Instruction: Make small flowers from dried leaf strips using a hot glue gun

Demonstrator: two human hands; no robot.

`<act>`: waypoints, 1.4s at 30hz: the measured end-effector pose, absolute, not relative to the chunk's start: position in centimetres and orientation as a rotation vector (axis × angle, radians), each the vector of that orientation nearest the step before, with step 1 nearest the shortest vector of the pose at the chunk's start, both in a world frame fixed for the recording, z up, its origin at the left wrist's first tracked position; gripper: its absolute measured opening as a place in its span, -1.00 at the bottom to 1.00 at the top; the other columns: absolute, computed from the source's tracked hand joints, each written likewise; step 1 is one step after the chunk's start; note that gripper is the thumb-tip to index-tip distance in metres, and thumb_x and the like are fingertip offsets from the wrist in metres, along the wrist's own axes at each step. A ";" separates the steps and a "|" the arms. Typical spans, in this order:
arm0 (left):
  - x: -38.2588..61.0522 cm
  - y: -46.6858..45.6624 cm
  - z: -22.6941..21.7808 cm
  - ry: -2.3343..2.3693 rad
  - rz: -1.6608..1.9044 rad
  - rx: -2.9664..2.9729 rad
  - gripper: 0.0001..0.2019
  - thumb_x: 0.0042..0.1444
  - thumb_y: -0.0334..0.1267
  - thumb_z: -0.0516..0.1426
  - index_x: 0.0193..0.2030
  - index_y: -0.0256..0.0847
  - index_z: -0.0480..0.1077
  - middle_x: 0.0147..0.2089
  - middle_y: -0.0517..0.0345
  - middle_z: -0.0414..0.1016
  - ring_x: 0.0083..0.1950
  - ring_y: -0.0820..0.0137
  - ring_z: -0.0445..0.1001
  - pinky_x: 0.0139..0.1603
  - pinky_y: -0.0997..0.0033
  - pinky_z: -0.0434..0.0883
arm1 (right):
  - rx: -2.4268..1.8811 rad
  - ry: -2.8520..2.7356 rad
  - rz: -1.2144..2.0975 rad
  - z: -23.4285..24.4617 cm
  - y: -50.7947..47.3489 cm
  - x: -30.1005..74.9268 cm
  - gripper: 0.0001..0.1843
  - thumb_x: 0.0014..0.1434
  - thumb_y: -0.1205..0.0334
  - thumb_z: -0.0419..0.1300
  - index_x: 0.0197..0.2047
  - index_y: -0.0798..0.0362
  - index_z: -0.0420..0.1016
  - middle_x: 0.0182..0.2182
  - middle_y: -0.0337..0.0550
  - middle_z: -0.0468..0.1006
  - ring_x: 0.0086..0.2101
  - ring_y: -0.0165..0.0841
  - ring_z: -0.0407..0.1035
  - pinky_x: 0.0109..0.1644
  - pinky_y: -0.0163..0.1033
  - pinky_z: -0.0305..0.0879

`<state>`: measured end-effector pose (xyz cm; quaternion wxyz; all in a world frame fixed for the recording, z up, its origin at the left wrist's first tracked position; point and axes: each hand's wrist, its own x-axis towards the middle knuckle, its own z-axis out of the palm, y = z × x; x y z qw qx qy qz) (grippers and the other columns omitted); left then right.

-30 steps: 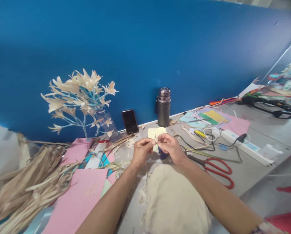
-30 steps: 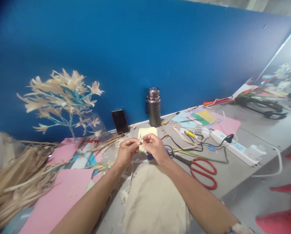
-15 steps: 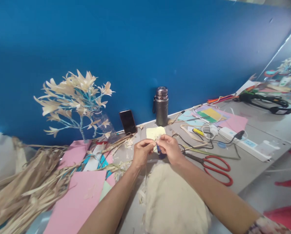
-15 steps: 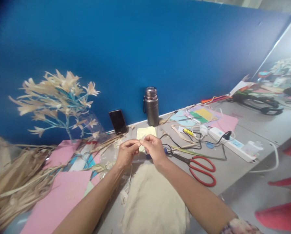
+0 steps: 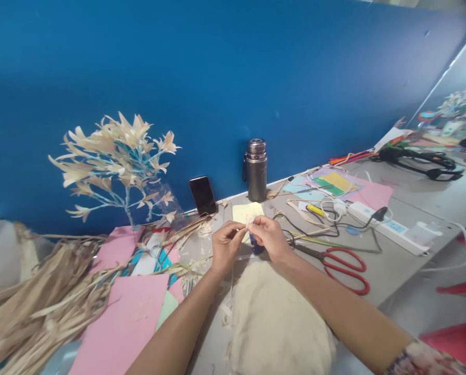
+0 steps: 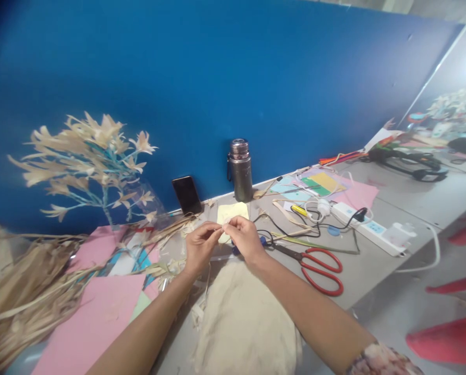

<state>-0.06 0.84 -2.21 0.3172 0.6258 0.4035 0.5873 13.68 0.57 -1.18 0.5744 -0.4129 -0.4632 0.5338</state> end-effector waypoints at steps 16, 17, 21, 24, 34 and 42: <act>-0.5 1.6 -1.9 0.949 1.285 1.122 -0.80 -0.16 -0.21 0.40 -0.47 -0.26 0.53 -0.61 0.23 0.42 -0.61 0.56 0.25 -0.57 0.53 0.16 | -0.841 -1.005 1.276 -0.4 1.2 15.3 -0.65 0.01 0.01 0.36 -0.23 0.07 0.48 -0.46 -0.27 0.42 -0.58 -0.53 0.13 -0.57 -0.38 -0.09; -0.6 1.6 -2.0 0.893 1.252 1.063 -0.78 -0.19 -0.20 0.41 -0.48 -0.26 0.51 -0.57 0.22 0.45 -0.60 0.56 0.26 -0.58 0.54 0.15 | -0.836 -0.987 1.304 -0.3 1.2 15.5 -0.65 0.01 -0.01 0.34 -0.24 0.07 0.49 -0.44 -0.25 0.43 -0.59 -0.53 0.13 -0.58 -0.39 -0.11; -1.1 1.6 -1.9 0.675 1.159 0.933 -0.71 -0.23 -0.23 0.44 -0.54 -0.28 0.42 -0.51 0.19 0.45 -0.59 0.59 0.26 -0.59 0.57 0.12 | -0.860 -1.083 1.353 0.1 1.0 15.7 -0.68 0.01 0.00 0.34 -0.34 0.11 0.53 -0.50 -0.25 0.42 -0.61 -0.54 0.11 -0.58 -0.38 -0.13; -1.4 1.4 -1.9 0.575 1.116 0.901 -0.69 -0.23 -0.24 0.44 -0.53 -0.29 0.39 -0.52 0.21 0.41 -0.58 0.59 0.26 -0.57 0.57 0.11 | -0.884 -1.245 1.272 0.3 0.5 15.5 -0.76 0.05 0.08 0.33 -0.37 0.10 0.53 -0.60 -0.33 0.34 -0.61 -0.53 0.11 -0.54 -0.35 -0.04; -1.7 1.6 -2.5 0.628 0.993 0.919 -0.67 -0.26 -0.21 0.46 -0.52 -0.33 0.43 -0.56 0.18 0.41 -0.58 0.56 0.29 -0.59 0.57 0.14 | -0.832 -1.515 1.122 0.9 -0.4 15.6 -0.85 0.15 0.19 0.25 -0.40 0.08 0.51 -0.48 -0.22 0.55 -0.44 -0.39 0.40 -0.32 -0.30 0.26; -1.7 1.8 -2.7 0.698 0.956 1.022 -0.69 -0.32 -0.22 0.47 -0.58 -0.30 0.46 -0.58 0.16 0.47 -0.61 0.54 0.34 -0.62 0.58 0.20 | -0.883 -1.422 1.258 1.0 -0.4 15.5 -0.91 0.01 0.27 0.28 -0.49 0.07 0.52 -0.60 -0.28 0.48 -0.56 -0.46 0.28 -0.45 -0.33 0.16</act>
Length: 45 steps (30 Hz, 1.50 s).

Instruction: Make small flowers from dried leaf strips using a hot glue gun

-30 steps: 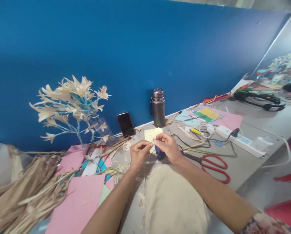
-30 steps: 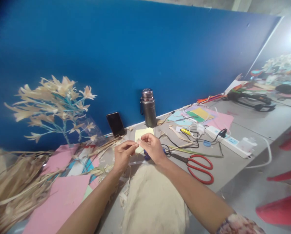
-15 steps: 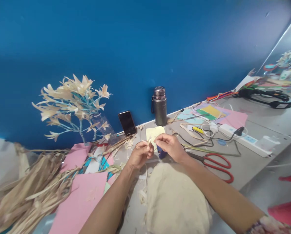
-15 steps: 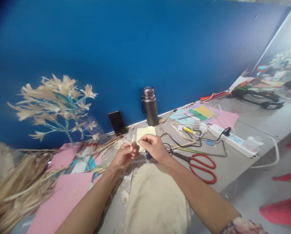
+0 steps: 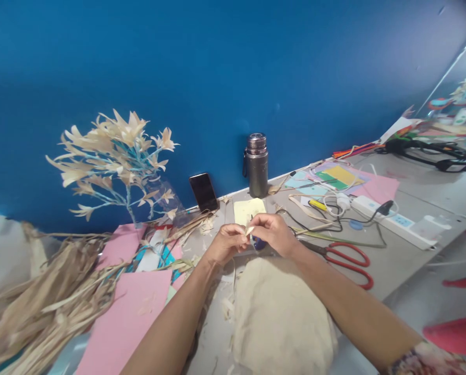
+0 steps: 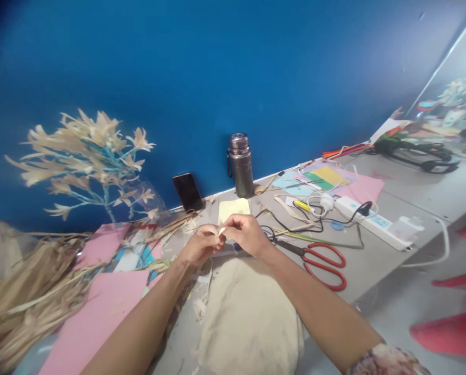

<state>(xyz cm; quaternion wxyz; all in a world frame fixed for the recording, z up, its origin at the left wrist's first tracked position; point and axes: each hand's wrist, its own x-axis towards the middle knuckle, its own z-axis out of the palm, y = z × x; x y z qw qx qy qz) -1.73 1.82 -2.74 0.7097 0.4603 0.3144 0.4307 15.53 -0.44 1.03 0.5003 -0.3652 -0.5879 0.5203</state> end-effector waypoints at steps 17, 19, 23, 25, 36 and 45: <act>-4.0 2.4 -1.1 0.710 0.585 1.404 -0.81 -0.29 -0.25 0.46 -0.52 -0.27 0.62 -0.56 0.07 0.54 -0.56 0.44 0.43 -0.48 0.46 0.36 | -0.867 -1.211 1.811 -0.1 0.1 15.3 -0.92 -0.22 0.30 0.32 -0.60 0.15 0.55 -0.72 -0.27 0.39 -0.67 -0.58 0.04 -0.57 -0.39 -0.15; -4.0 2.4 -1.1 0.707 0.584 1.410 -0.82 -0.29 -0.26 0.45 -0.52 -0.26 0.62 -0.56 0.07 0.54 -0.56 0.42 0.43 -0.48 0.44 0.36 | -0.870 -1.289 1.793 -0.1 0.1 15.6 -0.91 -0.19 0.28 0.34 -0.57 0.15 0.58 -0.72 -0.29 0.37 -0.66 -0.57 0.04 -0.57 -0.38 -0.13; -3.6 2.2 -1.3 0.697 0.619 1.299 -0.81 -0.34 -0.24 0.44 -0.55 -0.26 0.61 -0.59 0.07 0.53 -0.59 0.42 0.41 -0.50 0.44 0.34 | -0.856 -1.475 1.687 0.3 0.2 16.4 -0.86 -0.09 0.23 0.36 -0.48 0.15 0.63 -0.72 -0.32 0.35 -0.64 -0.55 0.05 -0.55 -0.36 -0.09; -3.5 2.1 -1.4 0.689 0.633 1.241 -0.81 -0.36 -0.24 0.44 -0.57 -0.26 0.60 -0.62 0.08 0.51 -0.61 0.43 0.40 -0.50 0.44 0.33 | -0.833 -1.530 1.664 0.5 0.2 16.7 -0.83 -0.03 0.20 0.32 -0.44 0.15 0.65 -0.71 -0.32 0.34 -0.63 -0.54 0.06 -0.54 -0.36 -0.07; -3.6 2.2 -2.1 0.608 0.687 1.146 -0.74 -0.32 -0.16 0.44 -0.52 -0.29 0.58 -0.61 0.08 0.50 -0.58 0.39 0.42 -0.44 0.38 0.34 | -0.794 -1.547 1.645 0.6 0.0 16.8 -0.82 0.01 0.22 0.32 -0.32 0.15 0.62 -0.60 -0.27 0.43 -0.59 -0.53 0.12 -0.52 -0.38 0.01; -3.2 2.4 -2.3 0.603 0.836 1.022 -0.76 -0.26 -0.24 0.43 -0.49 -0.32 0.54 -0.61 0.12 0.49 -0.60 0.43 0.42 -0.47 0.43 0.34 | -0.798 -1.535 1.481 0.2 0.0 16.4 -0.81 0.00 0.23 0.33 -0.28 0.12 0.57 -0.45 -0.23 0.52 -0.48 -0.46 0.30 -0.40 -0.35 0.15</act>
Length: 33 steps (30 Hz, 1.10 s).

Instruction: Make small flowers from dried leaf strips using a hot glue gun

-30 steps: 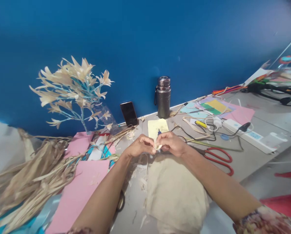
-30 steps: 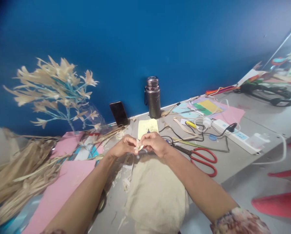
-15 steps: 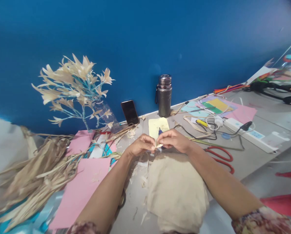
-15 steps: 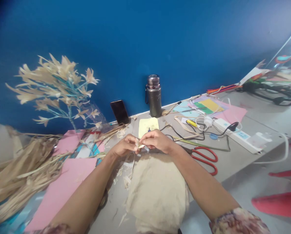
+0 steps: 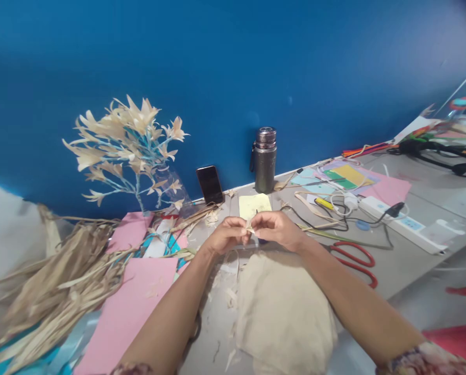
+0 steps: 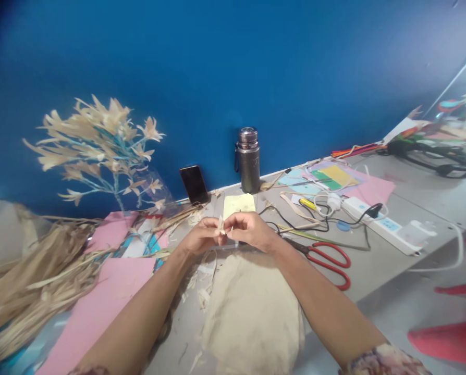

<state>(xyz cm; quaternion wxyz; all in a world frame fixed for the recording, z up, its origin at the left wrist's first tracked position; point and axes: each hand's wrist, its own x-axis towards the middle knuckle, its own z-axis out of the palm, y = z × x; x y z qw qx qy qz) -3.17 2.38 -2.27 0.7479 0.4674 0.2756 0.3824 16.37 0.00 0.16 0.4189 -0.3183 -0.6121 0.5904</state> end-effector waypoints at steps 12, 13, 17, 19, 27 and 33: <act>-2.5 2.3 -2.9 0.615 0.950 0.939 -0.73 -0.18 -0.24 0.44 -0.47 -0.32 0.47 -0.56 0.18 0.46 -0.56 0.54 0.38 -0.45 0.53 0.30 | -0.845 -1.458 1.215 -0.5 0.1 15.0 -0.82 0.04 0.17 0.36 -0.32 0.09 0.55 -0.42 -0.20 0.56 -0.42 -0.40 0.40 -0.33 -0.30 0.27; -2.5 2.2 -2.8 0.597 0.933 0.936 -0.74 -0.17 -0.25 0.43 -0.47 -0.32 0.47 -0.56 0.18 0.46 -0.56 0.54 0.38 -0.46 0.53 0.29 | -0.857 -1.450 1.222 -0.4 0.1 15.0 -0.82 0.04 0.17 0.35 -0.33 0.10 0.55 -0.45 -0.22 0.54 -0.46 -0.42 0.36 -0.37 -0.32 0.23; -2.6 2.1 -2.6 0.553 0.874 0.944 -0.75 -0.18 -0.27 0.42 -0.49 -0.32 0.45 -0.59 0.20 0.43 -0.60 0.54 0.34 -0.50 0.51 0.27 | -0.854 -1.359 1.360 0.1 0.3 15.6 -0.76 0.09 0.09 0.30 -0.34 0.11 0.56 -0.63 -0.33 0.32 -0.61 -0.51 0.10 -0.54 -0.35 -0.06; -2.6 2.1 -2.5 0.565 0.849 0.958 -0.74 -0.20 -0.27 0.43 -0.47 -0.33 0.46 -0.59 0.20 0.43 -0.61 0.53 0.34 -0.51 0.51 0.27 | -0.818 -1.337 1.413 0.2 0.3 15.8 -0.70 0.13 0.01 0.26 -0.37 0.11 0.54 -0.66 -0.35 0.25 -0.62 -0.51 0.04 -0.56 -0.34 -0.14; -2.4 2.0 -2.5 0.620 0.856 0.987 -0.71 -0.27 -0.28 0.45 -0.50 -0.32 0.45 -0.58 0.18 0.47 -0.59 0.51 0.38 -0.53 0.53 0.26 | -0.920 -1.352 1.227 0.2 0.2 15.6 -0.76 0.04 0.12 0.32 -0.50 0.11 0.50 -0.66 -0.32 0.31 -0.60 -0.51 0.08 -0.53 -0.34 -0.04; -2.2 2.0 -2.3 0.632 0.920 0.976 -0.70 -0.30 -0.26 0.47 -0.52 -0.32 0.46 -0.58 0.18 0.48 -0.58 0.52 0.39 -0.49 0.52 0.30 | -0.914 -1.306 1.204 0.0 0.1 15.4 -0.79 0.06 0.16 0.30 -0.50 0.10 0.49 -0.65 -0.31 0.35 -0.62 -0.51 0.10 -0.55 -0.34 -0.03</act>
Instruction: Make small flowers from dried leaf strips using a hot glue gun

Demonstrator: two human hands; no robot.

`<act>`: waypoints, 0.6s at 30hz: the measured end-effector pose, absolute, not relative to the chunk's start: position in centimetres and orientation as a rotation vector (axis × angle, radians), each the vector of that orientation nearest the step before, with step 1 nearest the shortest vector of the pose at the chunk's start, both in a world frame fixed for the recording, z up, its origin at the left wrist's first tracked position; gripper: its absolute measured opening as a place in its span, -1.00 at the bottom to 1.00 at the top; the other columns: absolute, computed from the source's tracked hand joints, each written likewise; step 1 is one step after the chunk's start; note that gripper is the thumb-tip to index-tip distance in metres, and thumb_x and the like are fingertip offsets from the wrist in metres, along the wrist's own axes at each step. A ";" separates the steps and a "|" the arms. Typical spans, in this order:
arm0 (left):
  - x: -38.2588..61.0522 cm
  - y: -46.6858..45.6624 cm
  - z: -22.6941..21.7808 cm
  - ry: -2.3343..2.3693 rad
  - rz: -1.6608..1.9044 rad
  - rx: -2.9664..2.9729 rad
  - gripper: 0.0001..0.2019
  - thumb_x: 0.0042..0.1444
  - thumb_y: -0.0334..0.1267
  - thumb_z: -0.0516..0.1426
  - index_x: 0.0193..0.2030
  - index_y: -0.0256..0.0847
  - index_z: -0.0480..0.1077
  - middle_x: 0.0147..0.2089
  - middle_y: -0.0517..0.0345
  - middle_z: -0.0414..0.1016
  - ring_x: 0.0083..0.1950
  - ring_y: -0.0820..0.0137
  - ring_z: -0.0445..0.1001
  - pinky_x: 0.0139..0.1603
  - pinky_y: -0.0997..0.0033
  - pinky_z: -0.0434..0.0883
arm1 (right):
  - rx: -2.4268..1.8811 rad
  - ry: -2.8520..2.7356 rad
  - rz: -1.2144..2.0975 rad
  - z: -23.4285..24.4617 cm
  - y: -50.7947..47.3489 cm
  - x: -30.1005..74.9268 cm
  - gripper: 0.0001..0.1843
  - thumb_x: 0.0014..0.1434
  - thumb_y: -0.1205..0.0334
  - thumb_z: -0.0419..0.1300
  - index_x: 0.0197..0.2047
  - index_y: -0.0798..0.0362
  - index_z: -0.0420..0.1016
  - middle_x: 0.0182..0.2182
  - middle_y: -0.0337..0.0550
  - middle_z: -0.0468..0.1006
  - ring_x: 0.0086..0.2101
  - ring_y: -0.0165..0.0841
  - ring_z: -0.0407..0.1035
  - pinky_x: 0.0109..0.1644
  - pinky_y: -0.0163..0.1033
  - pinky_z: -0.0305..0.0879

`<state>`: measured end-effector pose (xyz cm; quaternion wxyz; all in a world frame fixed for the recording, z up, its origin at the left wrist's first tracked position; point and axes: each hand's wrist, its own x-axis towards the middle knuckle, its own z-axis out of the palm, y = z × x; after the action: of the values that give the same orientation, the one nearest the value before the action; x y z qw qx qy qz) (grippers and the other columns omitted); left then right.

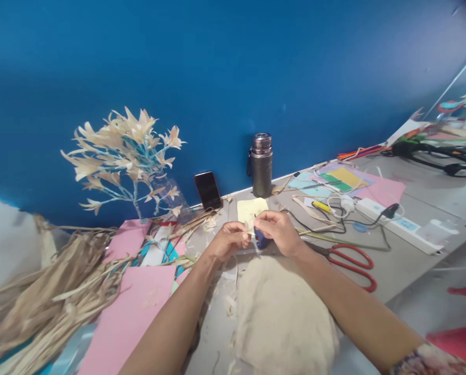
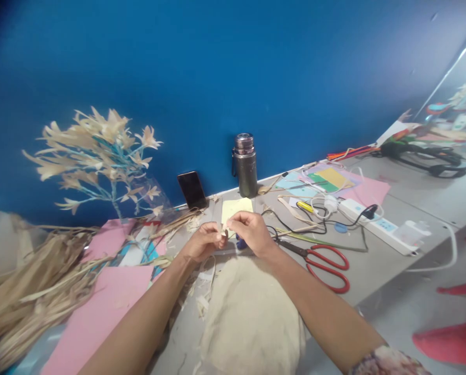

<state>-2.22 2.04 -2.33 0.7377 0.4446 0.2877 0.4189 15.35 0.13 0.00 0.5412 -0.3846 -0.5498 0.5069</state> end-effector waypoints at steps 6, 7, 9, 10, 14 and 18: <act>-2.1 2.2 -2.3 0.694 0.948 0.936 -0.71 -0.28 -0.27 0.47 -0.50 -0.33 0.47 -0.56 0.17 0.50 -0.58 0.52 0.41 -0.50 0.54 0.31 | -0.903 -1.355 1.128 0.1 0.1 15.5 -0.80 0.08 0.15 0.29 -0.47 0.10 0.49 -0.63 -0.32 0.35 -0.60 -0.51 0.11 -0.53 -0.34 0.01; -2.1 2.2 -2.3 0.700 0.941 0.931 -0.71 -0.28 -0.28 0.47 -0.48 -0.33 0.49 -0.55 0.18 0.50 -0.58 0.52 0.42 -0.50 0.54 0.31 | -0.900 -1.369 1.116 0.1 0.1 15.6 -0.80 0.09 0.16 0.29 -0.47 0.09 0.49 -0.63 -0.33 0.35 -0.60 -0.51 0.11 -0.52 -0.34 0.02; -2.1 2.2 -2.3 0.691 0.920 0.926 -0.70 -0.27 -0.31 0.46 -0.38 -0.34 0.53 -0.52 0.18 0.50 -0.57 0.53 0.42 -0.51 0.55 0.32 | -0.894 -1.399 1.093 0.2 0.1 15.6 -0.80 0.10 0.17 0.28 -0.48 0.09 0.49 -0.62 -0.32 0.36 -0.58 -0.51 0.12 -0.51 -0.34 0.03; -2.2 2.2 -2.3 0.678 0.907 0.927 -0.68 -0.26 -0.31 0.46 -0.32 -0.34 0.55 -0.50 0.18 0.51 -0.56 0.53 0.42 -0.51 0.55 0.32 | -0.893 -1.411 1.087 0.2 0.1 15.5 -0.79 0.11 0.17 0.27 -0.49 0.09 0.49 -0.61 -0.31 0.38 -0.58 -0.50 0.13 -0.51 -0.34 0.03; -2.2 2.4 -2.5 0.637 0.872 0.920 -0.65 -0.14 -0.29 0.41 -0.17 -0.36 0.55 -0.41 0.12 0.53 -0.53 0.52 0.43 -0.51 0.53 0.35 | -0.908 -1.389 1.103 0.3 0.1 15.4 -0.79 0.10 0.14 0.28 -0.47 0.08 0.51 -0.60 -0.29 0.40 -0.57 -0.49 0.14 -0.52 -0.34 0.01; -2.1 2.8 -3.1 0.722 0.927 0.820 -0.74 -0.08 -0.29 0.38 -0.27 -0.36 0.50 -0.46 0.10 0.52 -0.55 0.52 0.40 -0.54 0.55 0.31 | -0.906 -1.262 1.202 0.4 0.2 15.3 -0.76 0.04 0.10 0.32 -0.50 0.09 0.50 -0.69 -0.35 0.26 -0.63 -0.51 0.06 -0.56 -0.34 -0.07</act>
<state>-2.10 2.83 -3.07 0.7541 0.3760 0.3307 0.4249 15.35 0.19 0.36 0.5556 -0.3835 -0.5342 0.5088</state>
